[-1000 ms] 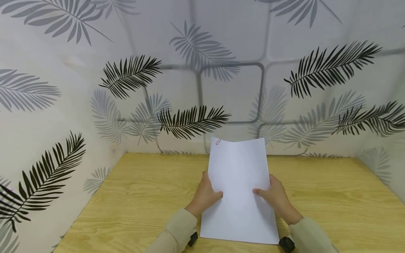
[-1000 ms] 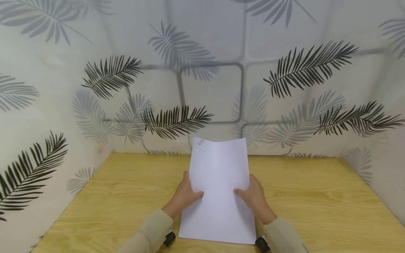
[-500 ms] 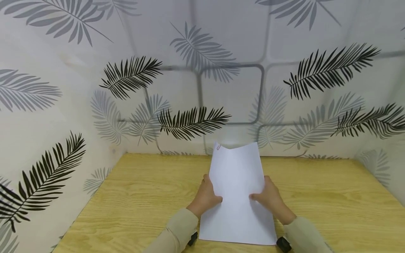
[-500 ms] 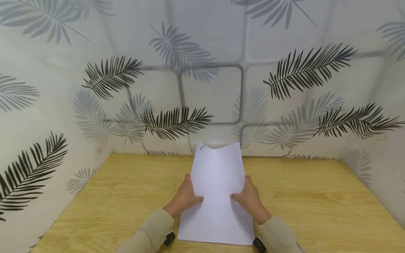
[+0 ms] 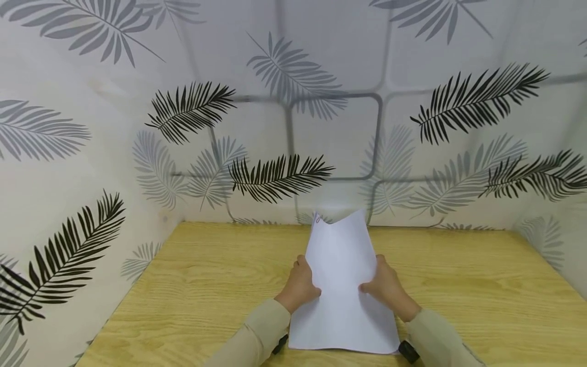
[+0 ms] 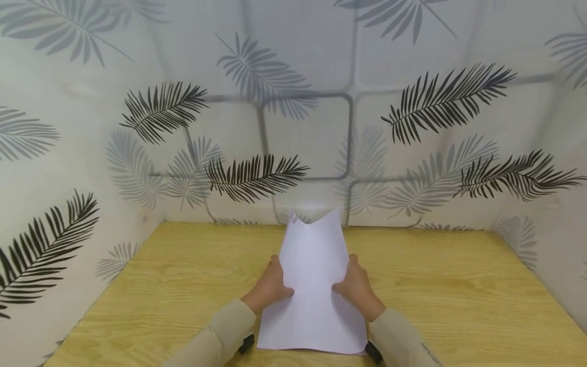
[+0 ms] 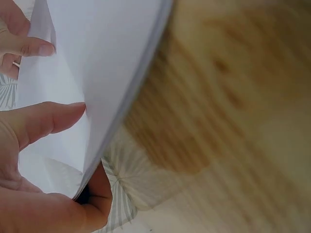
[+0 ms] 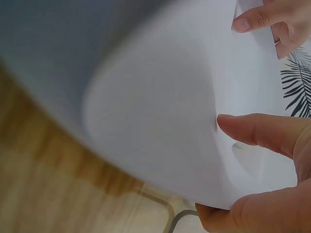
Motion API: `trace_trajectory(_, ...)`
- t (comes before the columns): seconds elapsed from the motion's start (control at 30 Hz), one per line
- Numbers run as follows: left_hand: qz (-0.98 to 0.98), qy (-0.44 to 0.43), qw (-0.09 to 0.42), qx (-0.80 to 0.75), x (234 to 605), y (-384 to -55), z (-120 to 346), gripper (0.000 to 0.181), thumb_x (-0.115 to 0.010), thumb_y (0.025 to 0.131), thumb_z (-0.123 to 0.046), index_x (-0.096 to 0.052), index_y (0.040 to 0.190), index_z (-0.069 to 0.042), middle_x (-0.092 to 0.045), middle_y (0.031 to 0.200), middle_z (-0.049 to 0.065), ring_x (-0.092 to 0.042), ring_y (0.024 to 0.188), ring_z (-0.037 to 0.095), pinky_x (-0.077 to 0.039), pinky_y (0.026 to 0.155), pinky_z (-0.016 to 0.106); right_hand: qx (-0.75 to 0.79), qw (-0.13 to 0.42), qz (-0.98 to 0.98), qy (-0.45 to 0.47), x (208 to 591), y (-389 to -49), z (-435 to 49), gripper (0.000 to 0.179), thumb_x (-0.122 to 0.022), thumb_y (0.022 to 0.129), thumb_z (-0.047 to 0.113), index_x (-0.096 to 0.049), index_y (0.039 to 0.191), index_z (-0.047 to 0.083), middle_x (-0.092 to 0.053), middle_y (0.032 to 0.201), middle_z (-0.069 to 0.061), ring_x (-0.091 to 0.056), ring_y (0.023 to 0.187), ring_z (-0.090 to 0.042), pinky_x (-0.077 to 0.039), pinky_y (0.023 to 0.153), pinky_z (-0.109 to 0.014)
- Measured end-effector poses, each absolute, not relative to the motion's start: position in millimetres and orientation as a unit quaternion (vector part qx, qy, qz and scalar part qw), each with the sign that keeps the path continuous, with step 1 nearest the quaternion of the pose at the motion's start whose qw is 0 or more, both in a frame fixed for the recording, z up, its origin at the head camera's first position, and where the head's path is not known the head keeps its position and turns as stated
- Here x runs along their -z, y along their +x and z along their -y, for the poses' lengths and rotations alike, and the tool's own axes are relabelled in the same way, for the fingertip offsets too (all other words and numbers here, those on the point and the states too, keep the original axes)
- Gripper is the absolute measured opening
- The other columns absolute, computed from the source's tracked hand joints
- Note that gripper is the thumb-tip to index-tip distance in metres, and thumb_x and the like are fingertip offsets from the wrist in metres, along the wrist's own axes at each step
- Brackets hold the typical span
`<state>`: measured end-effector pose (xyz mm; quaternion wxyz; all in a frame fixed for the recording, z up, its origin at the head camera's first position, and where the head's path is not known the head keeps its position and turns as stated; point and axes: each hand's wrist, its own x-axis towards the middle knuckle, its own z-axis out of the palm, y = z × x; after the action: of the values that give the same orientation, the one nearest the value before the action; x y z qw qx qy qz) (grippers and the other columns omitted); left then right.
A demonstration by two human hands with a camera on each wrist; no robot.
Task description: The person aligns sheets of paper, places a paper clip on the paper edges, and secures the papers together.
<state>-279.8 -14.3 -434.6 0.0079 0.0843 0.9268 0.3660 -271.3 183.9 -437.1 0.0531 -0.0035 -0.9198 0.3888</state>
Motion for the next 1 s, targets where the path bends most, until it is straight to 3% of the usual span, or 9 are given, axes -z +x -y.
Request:
trace_trajectory(0.6,-0.962,0.104,0.007,-0.252,428.3,-279.9,6.3,0.066,-0.074,0.07,0.005,-0.034,0.121,0.018,-0.05,0.107,0.031,-0.053,0.1,0.046,-0.046,0.089,0.049,-0.34,0.035,0.94,0.013,440.0,-274.9,-177.4,0.072,-0.079,0.059,-0.009,-0.035,0.114,-0.02,-0.057,0.099,-0.039,-0.06,0.093,-0.05,-0.05,0.081,-0.053)
trace_trajectory(0.73,-0.966,0.102,0.014,-0.236,428.3,-282.3,6.6,0.071,-0.077,0.072,0.0,-0.033,0.124,0.019,-0.049,0.107,0.031,-0.053,0.103,0.046,-0.046,0.09,0.048,-0.334,0.027,0.942,0.012,437.5,-273.5,-177.6,0.072,-0.08,0.06,-0.009,-0.034,0.114,-0.021,-0.056,0.099,-0.04,-0.059,0.095,-0.05,-0.05,0.082,-0.053)
trace_trajectory(1.0,-0.969,0.078,0.023,-0.235,429.9,-281.8,6.2,0.091,-0.081,0.073,-0.004,-0.021,0.138,0.02,-0.046,0.124,0.037,-0.05,0.113,0.048,-0.043,0.097,0.048,-0.323,0.01,0.946,0.02,435.1,-272.2,-185.0,0.077,-0.086,0.06,-0.002,-0.036,0.114,-0.025,-0.056,0.097,-0.035,-0.058,0.092,-0.046,-0.048,0.085,-0.052)
